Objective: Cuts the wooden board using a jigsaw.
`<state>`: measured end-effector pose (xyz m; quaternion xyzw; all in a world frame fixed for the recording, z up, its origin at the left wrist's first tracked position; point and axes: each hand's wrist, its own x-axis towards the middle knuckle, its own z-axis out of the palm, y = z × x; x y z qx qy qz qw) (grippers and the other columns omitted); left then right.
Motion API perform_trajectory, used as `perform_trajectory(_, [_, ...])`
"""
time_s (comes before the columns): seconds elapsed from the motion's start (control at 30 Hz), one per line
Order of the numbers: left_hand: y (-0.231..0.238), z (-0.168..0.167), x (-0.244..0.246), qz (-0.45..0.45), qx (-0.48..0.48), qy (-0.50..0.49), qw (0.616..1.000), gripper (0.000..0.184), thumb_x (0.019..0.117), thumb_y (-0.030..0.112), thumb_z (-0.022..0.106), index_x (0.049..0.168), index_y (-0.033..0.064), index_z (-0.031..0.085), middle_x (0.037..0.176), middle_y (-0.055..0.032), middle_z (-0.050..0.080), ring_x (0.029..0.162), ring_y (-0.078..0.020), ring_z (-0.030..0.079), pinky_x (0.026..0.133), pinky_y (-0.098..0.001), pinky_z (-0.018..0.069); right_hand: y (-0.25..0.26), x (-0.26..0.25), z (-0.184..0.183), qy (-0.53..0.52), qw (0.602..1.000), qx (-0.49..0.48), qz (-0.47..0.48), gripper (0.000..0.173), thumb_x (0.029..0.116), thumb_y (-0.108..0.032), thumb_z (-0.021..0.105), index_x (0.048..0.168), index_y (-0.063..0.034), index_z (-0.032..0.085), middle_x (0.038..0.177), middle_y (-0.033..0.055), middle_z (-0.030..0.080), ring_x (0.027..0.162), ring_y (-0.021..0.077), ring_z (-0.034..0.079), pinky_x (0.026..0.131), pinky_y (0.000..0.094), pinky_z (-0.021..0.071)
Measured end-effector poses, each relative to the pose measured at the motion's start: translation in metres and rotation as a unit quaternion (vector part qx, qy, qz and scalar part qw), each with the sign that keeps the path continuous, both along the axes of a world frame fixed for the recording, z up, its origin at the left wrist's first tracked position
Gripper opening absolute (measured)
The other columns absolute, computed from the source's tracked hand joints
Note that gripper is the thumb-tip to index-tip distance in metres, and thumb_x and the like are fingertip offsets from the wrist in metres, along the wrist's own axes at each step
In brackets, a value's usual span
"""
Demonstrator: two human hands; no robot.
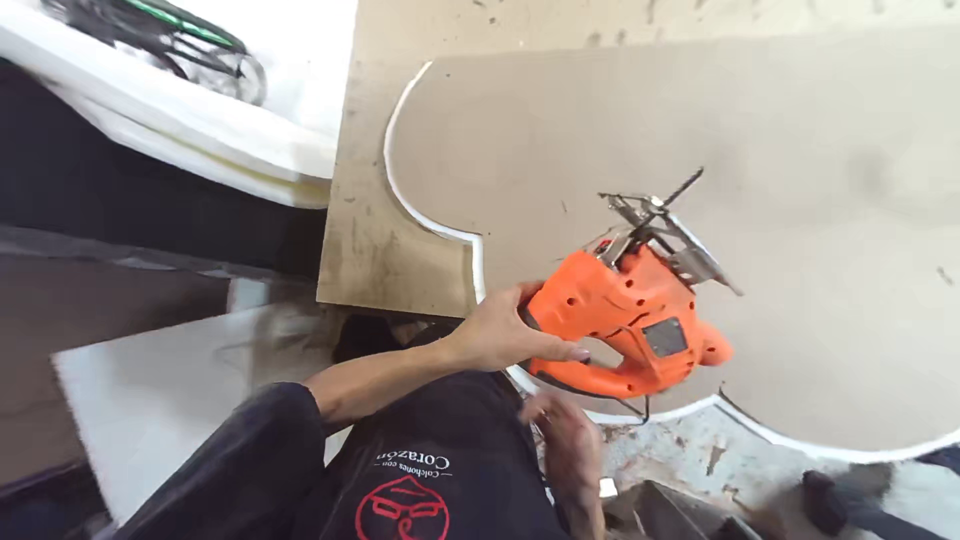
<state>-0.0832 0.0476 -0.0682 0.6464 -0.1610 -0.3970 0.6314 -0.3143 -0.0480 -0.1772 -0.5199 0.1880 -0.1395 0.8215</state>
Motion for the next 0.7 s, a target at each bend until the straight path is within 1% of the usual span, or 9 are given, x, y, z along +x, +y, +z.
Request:
perform_trajectory(0.03, [0.001,-0.004,0.007,0.014,-0.038,0.036,0.999,0.061,0.0752,0.014,0.090,0.127,-0.0026,0.063,0.109,-0.0102,0.074,0.100,-0.0161,0.073,0.091,-0.0349,0.0624,0.008,0.030,-0.007,-0.037,0.997,0.071,0.003,0.066,0.0867,-0.071,0.065,0.127,-0.0192,0.066,0.117,0.0031,0.073,0.110,0.0198,0.068,0.095,0.0448,0.0578])
perform_trajectory(0.07, [0.002,-0.009,0.011,0.024,-0.067,0.078,0.994,0.058,0.0766,0.010,0.088,0.127,-0.0041,0.062,0.109,-0.0114,0.074,0.100,-0.0176,0.073,0.091,-0.0361,0.0624,0.014,0.059,-0.002,-0.067,0.991,0.114,-0.031,0.063,0.0855,-0.068,0.069,0.130,-0.0237,0.066,0.124,-0.0012,0.072,0.118,0.0152,0.066,0.103,0.0432,0.0542])
perform_trajectory(0.13, [0.005,-0.022,0.025,0.020,-0.098,0.118,0.988,0.057,0.0796,0.009,0.085,0.129,-0.0032,0.059,0.110,-0.0097,0.073,0.101,-0.0157,0.072,0.092,-0.0350,0.0614,0.017,0.116,0.028,-0.112,0.972,0.144,-0.150,0.043,0.0903,-0.040,0.077,0.124,-0.0154,0.068,0.117,0.0031,0.073,0.113,0.0157,0.068,0.101,0.0410,0.0566])
perform_trajectory(0.2, [0.007,-0.047,0.058,-0.027,-0.125,0.112,0.985,0.058,0.0859,0.013,0.080,0.135,-0.0027,0.054,0.116,-0.0082,0.071,0.106,-0.0131,0.070,0.096,-0.0332,0.0593,0.007,0.156,0.039,-0.122,0.972,0.051,-0.196,0.033,0.0886,-0.018,0.078,0.118,-0.0092,0.066,0.114,0.0072,0.072,0.110,0.0198,0.069,0.098,0.0423,0.0579])
perform_trajectory(0.27, [0.009,-0.084,0.094,-0.067,-0.149,0.129,0.978,0.052,0.0922,0.018,0.074,0.136,-0.0025,0.056,0.121,-0.0080,0.069,0.110,-0.0120,0.067,0.100,-0.0334,0.0559,-0.004,0.186,0.039,-0.148,0.972,-0.079,-0.162,0.024,0.0832,-0.004,0.078,0.105,-0.0102,0.068,0.107,0.0068,0.069,0.106,0.0232,0.066,0.098,0.0438,0.0554])
perform_trajectory(0.37, [0.004,-0.130,0.122,-0.049,-0.206,0.251,0.944,0.038,0.1007,0.034,0.060,0.119,0.0003,0.062,0.104,-0.0037,0.073,0.097,-0.0108,0.070,0.090,-0.0337,0.0585,-0.004,0.230,0.024,-0.120,0.972,-0.178,-0.097,0.022,0.0778,-0.002,0.081,0.094,-0.0123,0.070,0.093,0.0051,0.071,0.096,0.0217,0.068,0.093,0.0398,0.0563])
perform_trajectory(0.43, [-0.002,-0.152,0.136,-0.027,-0.241,0.325,0.914,0.054,0.0975,0.050,0.063,0.124,0.0038,0.055,0.103,-0.0016,0.072,0.095,-0.0106,0.070,0.087,-0.0329,0.0598,-0.009,0.263,0.016,-0.094,0.973,-0.205,-0.057,0.025,0.0746,-0.003,0.083,0.095,-0.0076,0.070,0.094,0.0105,0.073,0.095,0.0263,0.071,0.092,0.0429,0.0591])
perform_trajectory(0.57, [-0.012,-0.198,0.165,0.027,-0.316,0.409,0.855,0.053,0.0949,0.054,0.066,0.119,0.0076,0.056,0.099,-0.0018,0.072,0.092,-0.0128,0.071,0.085,-0.0344,0.0603,-0.016,0.313,-0.002,-0.018,0.971,-0.236,-0.014,0.034,0.0710,-0.006,0.086,0.100,-0.0044,0.068,0.097,0.0133,0.074,0.095,0.0299,0.072,0.090,0.0470,0.0617])
perform_trajectory(0.7, [-0.019,-0.220,0.209,0.071,-0.357,0.446,0.817,0.072,0.0907,0.063,0.067,0.131,0.0054,0.050,0.112,-0.0045,0.072,0.105,-0.0154,0.070,0.093,-0.0367,0.0589,-0.027,0.346,-0.016,0.046,0.968,-0.248,0.009,0.034,0.0720,-0.008,0.086,0.103,-0.0121,0.071,0.098,0.0045,0.075,0.099,0.0226,0.072,0.094,0.0432,0.0601])
